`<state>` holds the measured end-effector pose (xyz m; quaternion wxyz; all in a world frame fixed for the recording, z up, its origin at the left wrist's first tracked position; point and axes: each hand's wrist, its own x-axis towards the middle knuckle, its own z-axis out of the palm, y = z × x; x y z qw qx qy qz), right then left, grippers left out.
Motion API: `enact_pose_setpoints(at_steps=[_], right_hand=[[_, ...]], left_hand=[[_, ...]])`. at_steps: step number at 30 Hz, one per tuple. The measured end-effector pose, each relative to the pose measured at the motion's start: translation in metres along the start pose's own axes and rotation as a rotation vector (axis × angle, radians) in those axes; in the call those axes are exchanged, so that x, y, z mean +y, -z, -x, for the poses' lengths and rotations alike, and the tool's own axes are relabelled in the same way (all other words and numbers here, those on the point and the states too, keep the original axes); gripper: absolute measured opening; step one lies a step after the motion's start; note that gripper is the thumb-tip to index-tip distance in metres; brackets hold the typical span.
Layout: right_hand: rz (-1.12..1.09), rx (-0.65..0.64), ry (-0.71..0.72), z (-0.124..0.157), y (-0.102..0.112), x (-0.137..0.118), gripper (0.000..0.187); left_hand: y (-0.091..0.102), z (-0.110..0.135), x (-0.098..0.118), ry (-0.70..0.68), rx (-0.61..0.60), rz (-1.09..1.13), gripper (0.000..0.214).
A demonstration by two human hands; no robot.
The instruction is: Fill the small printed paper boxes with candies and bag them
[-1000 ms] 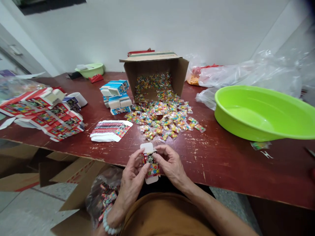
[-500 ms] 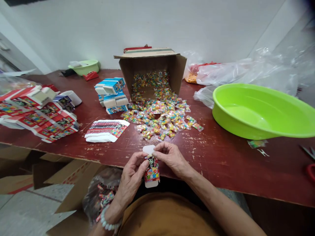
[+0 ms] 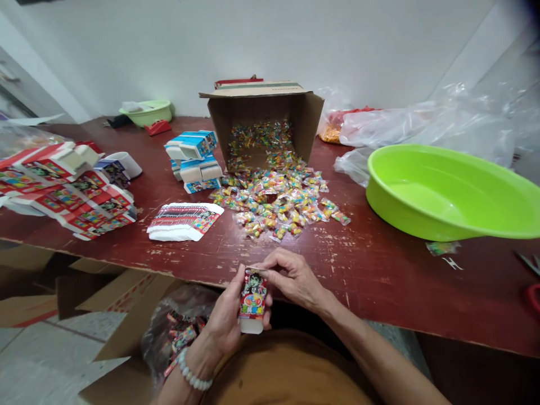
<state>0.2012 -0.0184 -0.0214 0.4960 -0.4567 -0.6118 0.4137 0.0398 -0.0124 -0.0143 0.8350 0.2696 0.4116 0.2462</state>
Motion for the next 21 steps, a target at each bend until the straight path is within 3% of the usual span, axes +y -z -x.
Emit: enact_pose_setpoints(at_steps=[2,5,8,16,19,21], right_hand=[[0.109,-0.011,0.057,-0.001,0.002,-0.004,0.021],[0.145,0.024,-0.019,-0.004,0.003,-0.008,0.022],[0.049,-0.015,-0.149,-0.008,0.003,-0.008,0.013],[-0.291,-0.019,-0.416,-0.013,-0.002,-0.010,0.016],[-0.309,-0.008,-0.412,-0.012,-0.004,-0.006,0.019],[-0.262,-0.032,-0.338,-0.010,-0.003,-0.003,0.019]], left_hand=[[-0.001,-0.003,-0.002,-0.051,0.049,-0.030,0.047],[-0.004,-0.006,-0.005,-0.155,0.105,-0.106,0.048],[-0.006,-0.007,-0.007,-0.210,0.113,-0.194,0.053],[0.005,-0.009,-0.010,-0.231,0.058,-0.329,0.064],[0.012,-0.011,-0.012,-0.288,0.042,-0.384,0.061],[0.015,-0.012,-0.013,-0.303,0.043,-0.393,0.058]])
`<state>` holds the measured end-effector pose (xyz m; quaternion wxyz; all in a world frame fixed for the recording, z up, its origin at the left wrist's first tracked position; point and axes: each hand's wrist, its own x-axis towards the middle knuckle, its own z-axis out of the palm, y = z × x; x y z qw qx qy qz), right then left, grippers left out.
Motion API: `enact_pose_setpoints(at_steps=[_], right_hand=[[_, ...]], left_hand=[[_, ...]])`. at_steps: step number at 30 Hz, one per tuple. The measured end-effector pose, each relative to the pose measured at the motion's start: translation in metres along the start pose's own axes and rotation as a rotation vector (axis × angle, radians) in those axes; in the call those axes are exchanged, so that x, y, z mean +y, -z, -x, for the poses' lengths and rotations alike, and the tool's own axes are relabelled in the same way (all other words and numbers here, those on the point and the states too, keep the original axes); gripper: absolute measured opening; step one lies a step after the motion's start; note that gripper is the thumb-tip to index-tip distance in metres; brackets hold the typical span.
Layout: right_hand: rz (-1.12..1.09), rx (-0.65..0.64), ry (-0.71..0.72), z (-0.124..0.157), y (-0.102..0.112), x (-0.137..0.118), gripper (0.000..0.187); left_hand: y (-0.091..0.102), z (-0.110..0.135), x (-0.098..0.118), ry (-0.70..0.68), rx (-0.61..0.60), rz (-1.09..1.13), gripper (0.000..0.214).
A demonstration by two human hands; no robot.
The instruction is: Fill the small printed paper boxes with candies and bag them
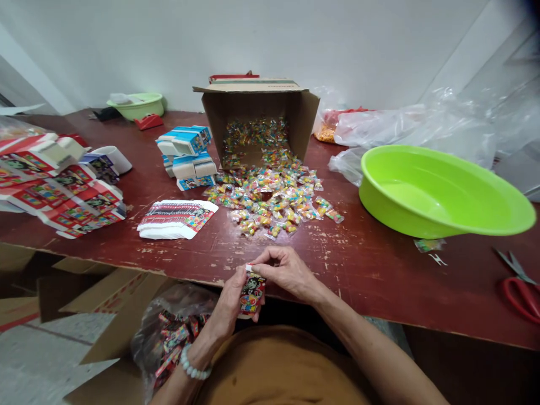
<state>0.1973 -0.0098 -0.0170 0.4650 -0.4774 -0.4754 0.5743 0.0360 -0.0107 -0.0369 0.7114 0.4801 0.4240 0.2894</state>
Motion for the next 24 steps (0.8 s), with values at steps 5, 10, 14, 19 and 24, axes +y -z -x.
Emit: enact_pose_setpoints(at_steps=[5,10,14,19,24], right_hand=[[0.306,-0.059,0.298,0.013,0.001,0.005,0.017],[0.425,-0.091,0.398,0.013,0.002,0.006,0.017],[0.731,0.089,0.419,-0.024,0.028,0.005,0.020],[1.113,0.369,0.219,-0.061,0.058,0.017,0.033],[1.071,0.335,0.105,-0.063,0.066,0.023,0.029]], left_hand=[[-0.004,0.000,0.002,0.045,0.009,0.130,0.058],[-0.013,0.007,0.003,0.085,0.035,0.301,0.052],[-0.012,0.022,0.000,0.085,-0.026,0.408,0.042],[0.024,0.043,-0.014,0.259,0.034,0.341,0.041],[0.097,0.055,-0.028,0.319,-0.198,-0.049,0.037]])
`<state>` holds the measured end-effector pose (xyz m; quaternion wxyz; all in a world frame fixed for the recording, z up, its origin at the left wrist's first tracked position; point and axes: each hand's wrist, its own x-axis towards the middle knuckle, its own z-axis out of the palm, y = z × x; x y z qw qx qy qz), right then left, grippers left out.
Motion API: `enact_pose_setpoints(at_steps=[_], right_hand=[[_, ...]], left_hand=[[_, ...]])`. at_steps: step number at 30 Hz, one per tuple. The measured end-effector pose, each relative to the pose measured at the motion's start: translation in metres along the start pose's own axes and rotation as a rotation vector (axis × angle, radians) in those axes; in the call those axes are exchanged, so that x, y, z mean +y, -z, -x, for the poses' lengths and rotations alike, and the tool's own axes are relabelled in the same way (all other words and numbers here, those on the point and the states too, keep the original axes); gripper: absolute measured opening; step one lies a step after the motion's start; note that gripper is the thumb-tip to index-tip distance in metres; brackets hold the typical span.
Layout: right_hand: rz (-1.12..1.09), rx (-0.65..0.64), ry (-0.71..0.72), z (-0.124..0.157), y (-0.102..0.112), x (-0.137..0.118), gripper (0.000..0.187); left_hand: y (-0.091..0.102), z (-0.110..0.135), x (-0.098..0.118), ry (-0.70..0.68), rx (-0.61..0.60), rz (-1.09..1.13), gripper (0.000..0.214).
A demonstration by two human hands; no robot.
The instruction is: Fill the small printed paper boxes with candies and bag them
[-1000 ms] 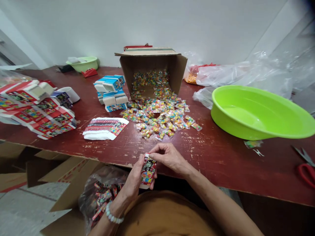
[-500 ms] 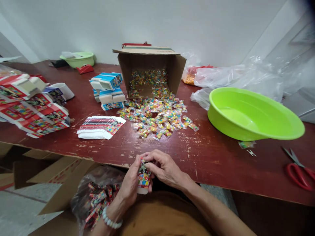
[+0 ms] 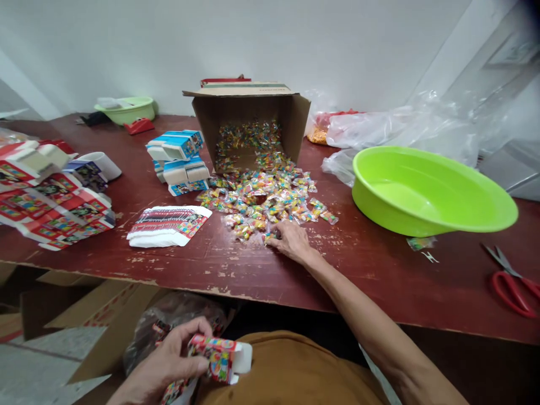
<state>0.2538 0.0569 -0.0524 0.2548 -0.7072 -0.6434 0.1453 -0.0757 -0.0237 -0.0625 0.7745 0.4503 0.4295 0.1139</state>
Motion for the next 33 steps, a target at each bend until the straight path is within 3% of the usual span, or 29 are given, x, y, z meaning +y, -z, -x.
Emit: enact_pose_setpoints(at_steps=[3,5,11,15,19,22,27,30,33], right_hand=[[-0.073,-0.015,-0.036,0.002,0.008,0.000,0.020],[-0.134,-0.018,-0.044,0.008,0.014,-0.005,0.016],[-0.715,-0.190,0.234,0.049,0.029,-0.046,0.011],[-0.502,-0.184,0.370,0.063,0.030,-0.060,0.009],[-0.406,-0.311,0.445,0.065,0.026,-0.060,0.010],[-0.585,-0.302,0.316,0.064,0.025,-0.062,0.017],[-1.033,-0.139,0.025,0.062,0.017,-0.060,0.022],[-1.147,-0.309,-0.103,0.064,0.008,-0.059,0.030],[-1.130,-0.489,-0.149,0.069,0.001,-0.062,0.037]], left_hand=[[0.020,0.006,0.001,0.183,-0.188,-0.211,0.038],[0.016,0.006,0.011,0.184,-0.204,-0.241,0.038],[-0.032,-0.023,0.049,-0.183,-0.014,-0.054,0.040],[-0.058,-0.041,0.054,-0.245,0.024,-0.090,0.046],[-0.069,-0.050,0.051,-0.279,0.136,-0.255,0.040],[-0.074,-0.051,0.051,-0.302,0.180,-0.189,0.037],[-0.080,-0.046,0.056,-0.280,0.185,0.195,0.047],[-0.081,-0.045,0.056,-0.272,0.223,0.301,0.057],[-0.081,-0.047,0.054,-0.308,0.233,0.231,0.045]])
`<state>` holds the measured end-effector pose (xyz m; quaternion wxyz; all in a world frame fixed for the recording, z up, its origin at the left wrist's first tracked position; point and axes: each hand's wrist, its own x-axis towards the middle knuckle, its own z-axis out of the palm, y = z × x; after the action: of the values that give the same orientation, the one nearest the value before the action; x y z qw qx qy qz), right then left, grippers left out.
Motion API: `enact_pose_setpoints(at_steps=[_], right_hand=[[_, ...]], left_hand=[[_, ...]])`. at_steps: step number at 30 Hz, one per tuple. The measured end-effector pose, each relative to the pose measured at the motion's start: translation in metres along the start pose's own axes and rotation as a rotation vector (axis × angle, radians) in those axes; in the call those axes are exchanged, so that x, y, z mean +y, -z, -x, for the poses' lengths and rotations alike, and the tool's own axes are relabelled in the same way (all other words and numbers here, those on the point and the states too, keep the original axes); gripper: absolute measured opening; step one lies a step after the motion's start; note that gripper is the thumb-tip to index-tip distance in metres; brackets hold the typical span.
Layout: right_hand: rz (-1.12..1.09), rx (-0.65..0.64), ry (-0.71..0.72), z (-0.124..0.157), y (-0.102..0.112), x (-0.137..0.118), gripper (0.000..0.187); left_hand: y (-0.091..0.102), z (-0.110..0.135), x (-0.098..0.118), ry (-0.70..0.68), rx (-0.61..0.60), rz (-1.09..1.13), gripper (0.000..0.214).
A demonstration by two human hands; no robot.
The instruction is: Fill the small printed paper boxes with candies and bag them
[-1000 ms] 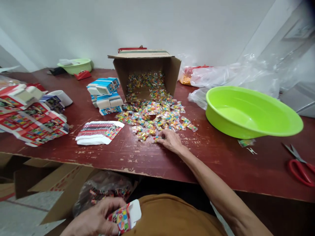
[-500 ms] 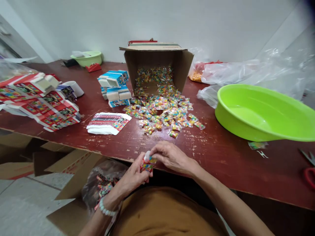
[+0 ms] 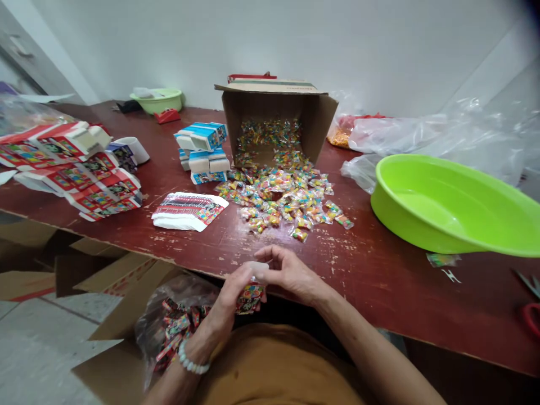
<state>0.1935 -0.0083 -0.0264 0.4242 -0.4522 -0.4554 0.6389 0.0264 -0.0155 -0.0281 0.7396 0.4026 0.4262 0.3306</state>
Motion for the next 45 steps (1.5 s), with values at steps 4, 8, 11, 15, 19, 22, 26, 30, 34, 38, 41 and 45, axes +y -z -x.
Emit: enact_pose_setpoints(at_steps=[4,8,11,15,19,22,26,30,34,38,41,45], right_hand=[[-0.054,-0.035,-0.053,0.001,-0.005,0.002,0.034],[-0.091,-0.040,-0.025,0.001,-0.008,0.005,0.034],[0.157,0.112,0.297,0.002,-0.011,0.009,0.021],[0.540,0.121,0.606,0.006,-0.011,0.008,0.017],[0.522,0.072,0.430,0.007,-0.009,0.006,0.017],[0.305,0.060,0.205,0.002,-0.012,0.006,0.014],[0.156,-0.009,0.066,-0.002,-0.017,0.004,0.019],[0.335,0.011,0.339,0.000,-0.019,0.004,0.014],[0.402,-0.056,0.479,0.003,-0.026,0.011,0.010],[0.435,-0.120,0.438,0.001,-0.032,0.018,0.026],[0.421,0.009,0.342,-0.006,-0.021,0.024,0.036],[0.439,0.159,0.233,-0.016,0.003,0.034,0.032]], left_hand=[[0.000,-0.002,-0.005,-0.037,-0.023,-0.023,0.036],[-0.003,-0.004,-0.007,0.009,0.066,0.099,0.035],[-0.004,-0.005,-0.003,0.100,0.029,0.222,0.036],[-0.002,-0.006,0.004,0.286,-0.108,0.361,0.055],[-0.002,-0.005,0.006,0.243,-0.115,0.368,0.060],[-0.004,-0.004,0.004,0.126,-0.064,0.321,0.062],[-0.002,-0.003,0.003,0.083,-0.038,0.245,0.075],[0.007,-0.005,0.001,0.139,0.003,0.297,0.054],[0.014,-0.007,0.001,0.101,0.031,0.408,0.036],[0.039,0.007,0.005,-0.072,0.129,0.263,0.041],[0.083,0.032,0.007,-0.145,0.274,0.033,0.049],[0.142,0.054,0.010,-0.164,0.610,-0.385,0.060]])
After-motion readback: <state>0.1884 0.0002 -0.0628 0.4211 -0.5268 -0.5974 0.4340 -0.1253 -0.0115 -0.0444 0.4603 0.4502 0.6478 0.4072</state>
